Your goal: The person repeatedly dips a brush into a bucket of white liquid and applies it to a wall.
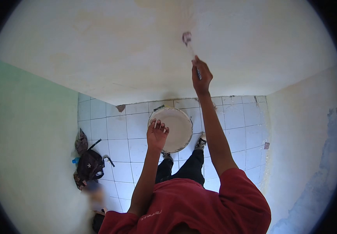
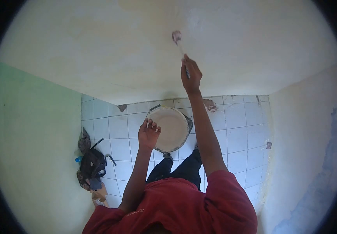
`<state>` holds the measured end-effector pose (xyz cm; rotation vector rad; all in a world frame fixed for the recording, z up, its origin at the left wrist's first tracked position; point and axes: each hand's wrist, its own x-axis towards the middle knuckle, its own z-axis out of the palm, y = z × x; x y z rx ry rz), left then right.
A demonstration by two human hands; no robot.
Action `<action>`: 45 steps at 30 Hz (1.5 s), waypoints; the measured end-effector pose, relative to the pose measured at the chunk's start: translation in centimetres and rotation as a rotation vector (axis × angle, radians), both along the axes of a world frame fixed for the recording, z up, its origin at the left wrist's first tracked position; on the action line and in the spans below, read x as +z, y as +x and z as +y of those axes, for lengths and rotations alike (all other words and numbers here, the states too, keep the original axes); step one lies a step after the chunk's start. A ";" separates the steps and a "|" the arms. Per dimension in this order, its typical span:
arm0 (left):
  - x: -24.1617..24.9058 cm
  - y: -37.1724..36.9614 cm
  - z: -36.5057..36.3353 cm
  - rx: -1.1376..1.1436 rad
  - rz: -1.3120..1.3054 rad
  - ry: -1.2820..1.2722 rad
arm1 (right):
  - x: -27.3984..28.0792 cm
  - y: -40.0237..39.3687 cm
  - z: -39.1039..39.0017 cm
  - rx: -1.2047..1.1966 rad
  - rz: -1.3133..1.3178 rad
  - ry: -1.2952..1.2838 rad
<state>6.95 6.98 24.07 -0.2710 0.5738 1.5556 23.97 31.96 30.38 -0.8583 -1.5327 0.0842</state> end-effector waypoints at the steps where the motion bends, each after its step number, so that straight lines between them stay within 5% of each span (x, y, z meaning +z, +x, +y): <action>1: 0.0 -0.1 -0.1 -0.004 0.011 -0.011 | -1.8 -0.1 -0.4 0.001 0.000 0.002; 16: 1.7 -2.3 1.3 -0.036 0.086 0.039 | -11.8 2.6 -2.2 -0.043 -0.160 -0.376; 20: 1.8 -1.2 2.0 -0.034 0.071 0.025 | -6.8 3.3 -0.9 -0.002 -0.107 -0.287; 28: 3.8 2.7 4.2 -0.043 0.026 0.106 | 11.7 4.3 -1.7 0.076 0.062 -0.062; 32: 4.6 4.3 5.8 -0.042 0.025 0.130 | 14.2 6.8 -0.9 0.006 0.150 0.113; 45: 3.8 8.4 6.4 -0.001 0.114 0.013 | -10.3 18.8 0.8 -0.096 -0.107 -0.360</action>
